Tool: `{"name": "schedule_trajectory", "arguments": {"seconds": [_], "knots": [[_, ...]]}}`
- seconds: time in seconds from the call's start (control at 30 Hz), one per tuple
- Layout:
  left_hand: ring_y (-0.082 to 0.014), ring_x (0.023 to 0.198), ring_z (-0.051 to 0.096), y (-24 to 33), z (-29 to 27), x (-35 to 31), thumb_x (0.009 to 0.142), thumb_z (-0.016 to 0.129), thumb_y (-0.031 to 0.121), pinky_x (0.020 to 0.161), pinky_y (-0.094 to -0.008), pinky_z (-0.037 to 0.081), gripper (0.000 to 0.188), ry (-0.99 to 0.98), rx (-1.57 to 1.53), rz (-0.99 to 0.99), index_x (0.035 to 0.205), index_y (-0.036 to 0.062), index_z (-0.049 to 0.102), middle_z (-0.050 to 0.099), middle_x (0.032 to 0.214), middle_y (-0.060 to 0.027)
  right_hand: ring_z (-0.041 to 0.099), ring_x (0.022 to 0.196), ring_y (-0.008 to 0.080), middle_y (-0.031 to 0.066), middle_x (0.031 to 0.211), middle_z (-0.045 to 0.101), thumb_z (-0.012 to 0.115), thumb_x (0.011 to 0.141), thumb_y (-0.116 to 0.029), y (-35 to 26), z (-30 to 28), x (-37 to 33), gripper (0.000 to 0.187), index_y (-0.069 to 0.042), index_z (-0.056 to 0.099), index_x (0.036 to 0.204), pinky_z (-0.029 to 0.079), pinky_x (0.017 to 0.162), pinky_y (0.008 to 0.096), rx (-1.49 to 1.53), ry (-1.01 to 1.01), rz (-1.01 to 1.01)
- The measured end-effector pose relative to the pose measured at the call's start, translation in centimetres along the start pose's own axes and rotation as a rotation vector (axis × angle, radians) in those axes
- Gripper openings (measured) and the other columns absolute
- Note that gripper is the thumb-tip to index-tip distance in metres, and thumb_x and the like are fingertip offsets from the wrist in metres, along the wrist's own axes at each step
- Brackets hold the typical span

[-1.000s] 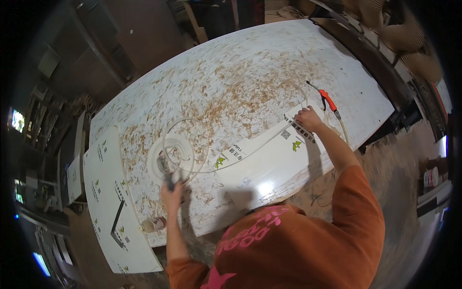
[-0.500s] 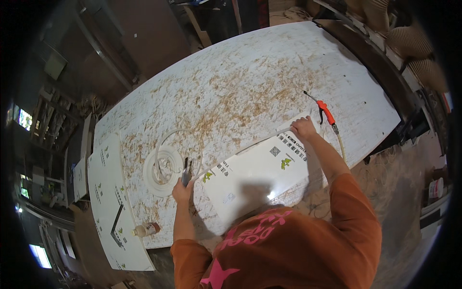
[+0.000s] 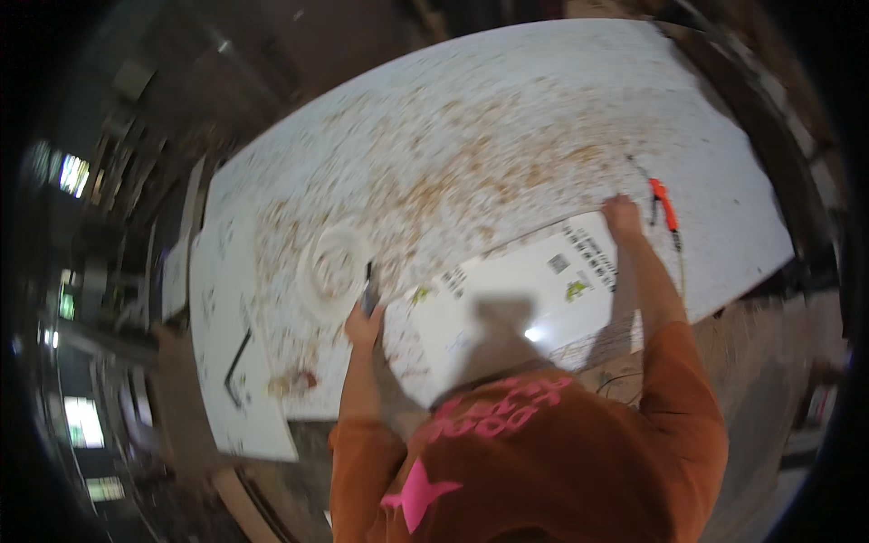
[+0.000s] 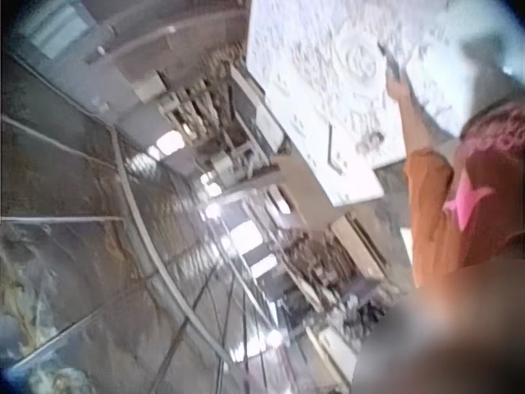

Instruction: The person applies glue from a bottle onto the edges of white rectangular boards and a white flexible strip on a workbench. They handle the boards one at a time, apply glue along the edges, and place the boards back on the table.

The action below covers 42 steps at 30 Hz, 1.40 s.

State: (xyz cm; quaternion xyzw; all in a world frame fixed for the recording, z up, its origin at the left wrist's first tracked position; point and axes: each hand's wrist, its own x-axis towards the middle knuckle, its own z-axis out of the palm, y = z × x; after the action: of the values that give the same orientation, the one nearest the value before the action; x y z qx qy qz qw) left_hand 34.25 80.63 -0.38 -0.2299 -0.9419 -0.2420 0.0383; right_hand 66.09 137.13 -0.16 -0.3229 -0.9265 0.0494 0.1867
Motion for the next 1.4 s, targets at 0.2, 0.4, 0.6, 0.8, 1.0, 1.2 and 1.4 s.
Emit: {"name": "schedule_trajectory", "arguments": {"seconds": [0.2, 0.4, 0.6, 0.8, 1.0, 1.2, 1.4], "knots": [[-0.0375, 0.077, 0.063, 2.1, -1.5, -0.8, 0.073, 0.069, 0.047, 0.068, -0.047, 0.049, 0.042, -0.122, -0.004, -0.152, 0.092, 0.0106, 0.062, 0.066, 0.08, -0.0166, 0.057, 0.089, 0.034, 0.0147, 0.091, 0.06, 0.061, 0.083, -0.021, -1.7, -2.0, 0.1, 0.015, -0.007, 0.063, 0.088, 0.046, 0.079, 0.0463, -0.082, -0.068, -0.008], [-0.0354, 0.077, 0.064, 4.2, -3.0, -1.9, 0.074, 0.07, 0.047, 0.069, -0.0447, 0.049, 0.043, -0.142, -0.003, -0.11, 0.1, 0.0127, 0.063, 0.066, 0.078, -0.0147, 0.056, 0.098, 0.0342, 0.0166, 0.103, 0.061, 0.065, 0.078, -0.016, -8.7, -1.4, -1.1, 0.026, -0.005, 0.063, 0.102, 0.044, 0.088, 0.0438, -0.011, 0.198, -0.147], [-0.0377, 0.076, 0.065, 7.1, -3.3, -4.0, 0.074, 0.07, 0.047, 0.069, -0.047, 0.051, 0.046, -0.223, 0.0, -0.058, 0.102, 0.0118, 0.064, 0.067, 0.078, -0.0177, 0.06, 0.089, 0.0156, 0.0077, 0.097, 0.065, 0.068, 0.083, -0.024, -30.5, 3.8, -9.0, 0.041, -0.004, 0.06, 0.118, 0.049, 0.079, 0.0299, 1.138, -0.713, 0.083], [-0.0399, 0.074, 0.063, 9.2, -4.7, -5.3, 0.078, 0.064, 0.039, 0.067, -0.0493, 0.049, 0.033, -0.197, -0.078, -0.006, 0.095, 0.0114, 0.06, 0.065, 0.073, -0.0195, 0.058, 0.075, 0.0106, 0.0037, 0.083, 0.063, 0.07, 0.085, -0.019, -44.8, 5.1, -13.5, 0.03, 0.001, 0.059, 0.104, 0.046, 0.065, 0.0232, 1.794, -0.563, 0.486], [-0.0393, 0.071, 0.062, 7.0, -4.3, -6.3, 0.076, 0.066, 0.03, 0.063, -0.0498, 0.048, 0.026, -0.201, -0.104, 0.068, 0.092, 0.0112, 0.058, 0.064, 0.07, -0.0179, 0.057, 0.069, 0.0102, 0.0045, 0.078, 0.061, 0.07, 0.083, -0.016, -48.4, 2.2, -13.8, 0.023, -0.001, 0.056, 0.092, 0.046, 0.058, 0.0252, 1.584, -0.609, 0.819], [-0.0352, 0.074, 0.064, 4.0, -5.5, -6.7, 0.077, 0.067, 0.031, 0.065, -0.0455, 0.049, 0.029, -0.292, -0.142, 0.181, 0.101, 0.0153, 0.062, 0.066, 0.077, -0.014, 0.057, 0.064, 0.0148, 0.0065, 0.077, 0.059, 0.066, 0.084, -0.013, -50.2, 1.6, -15.2, 0.019, -0.002, 0.053, 0.092, 0.046, 0.054, 0.0289, 1.654, -0.504, 0.815], [-0.032, 0.075, 0.064, -0.8, -8.1, -5.5, 0.084, 0.061, 0.033, 0.068, -0.0412, 0.049, 0.022, -0.369, -0.207, 0.302, 0.095, 0.0148, 0.068, 0.068, 0.082, -0.0106, 0.052, 0.056, 0.0103, 0.0012, 0.068, 0.054, 0.06, 0.087, -0.02, -48.9, 3.9, -15.1, 0.016, -0.007, 0.053, 0.091, 0.039, 0.047, 0.0248, 1.482, -0.457, 0.749]]}}
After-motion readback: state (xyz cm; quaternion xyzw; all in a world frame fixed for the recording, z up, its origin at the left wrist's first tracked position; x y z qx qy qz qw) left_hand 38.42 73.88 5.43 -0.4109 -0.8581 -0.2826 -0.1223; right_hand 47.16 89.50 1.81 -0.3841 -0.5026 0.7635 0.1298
